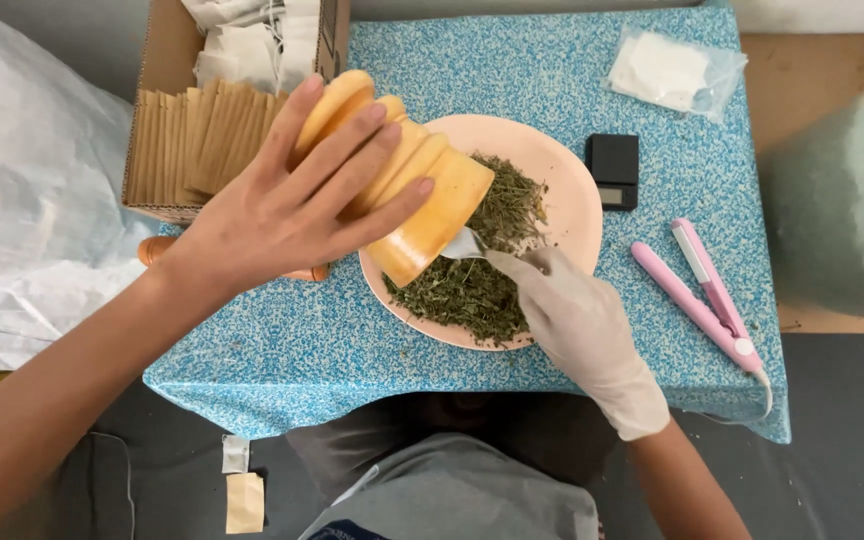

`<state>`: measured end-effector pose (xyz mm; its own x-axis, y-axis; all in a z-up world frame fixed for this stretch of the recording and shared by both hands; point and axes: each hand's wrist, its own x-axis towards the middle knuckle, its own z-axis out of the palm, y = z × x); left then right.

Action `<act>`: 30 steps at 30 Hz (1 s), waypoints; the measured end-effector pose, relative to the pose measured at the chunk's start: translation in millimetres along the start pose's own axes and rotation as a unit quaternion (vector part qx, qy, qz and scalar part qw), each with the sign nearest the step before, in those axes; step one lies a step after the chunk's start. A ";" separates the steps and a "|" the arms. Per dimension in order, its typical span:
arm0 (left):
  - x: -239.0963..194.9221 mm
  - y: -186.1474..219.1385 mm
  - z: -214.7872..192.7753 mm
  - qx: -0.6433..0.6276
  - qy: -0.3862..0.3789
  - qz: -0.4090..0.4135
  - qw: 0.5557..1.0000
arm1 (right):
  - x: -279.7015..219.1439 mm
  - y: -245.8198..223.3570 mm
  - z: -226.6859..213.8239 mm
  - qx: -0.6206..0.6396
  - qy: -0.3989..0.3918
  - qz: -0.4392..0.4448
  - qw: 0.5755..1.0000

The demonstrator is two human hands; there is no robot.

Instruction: The person pours dried green herbs from a wooden mortar onto a plate. They then use their gloved hands to separate the herbs into two distinct piles on the plate, sorting them by texture and size.

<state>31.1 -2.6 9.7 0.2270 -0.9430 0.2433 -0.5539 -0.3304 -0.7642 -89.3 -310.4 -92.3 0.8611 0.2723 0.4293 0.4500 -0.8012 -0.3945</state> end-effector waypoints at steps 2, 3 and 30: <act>-0.7 -1.2 1.5 -0.018 -0.007 0.001 1.000 | -1.3 1.0 -1.2 -0.001 -0.001 0.011 1.000; 1.4 0.8 4.6 -0.010 0.003 -0.004 1.000 | 1.1 -0.6 -0.5 -0.001 0.007 0.008 1.000; 1.0 1.1 -3.1 -0.034 0.031 -0.020 0.999 | 19.4 -5.9 -2.6 0.036 0.003 0.022 0.999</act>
<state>28.2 -4.1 11.0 0.2008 -0.9291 0.3107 -0.5998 -0.3673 -0.7108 -75.9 -301.8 -79.6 0.8788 0.2342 0.4157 0.4282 -0.7716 -0.4704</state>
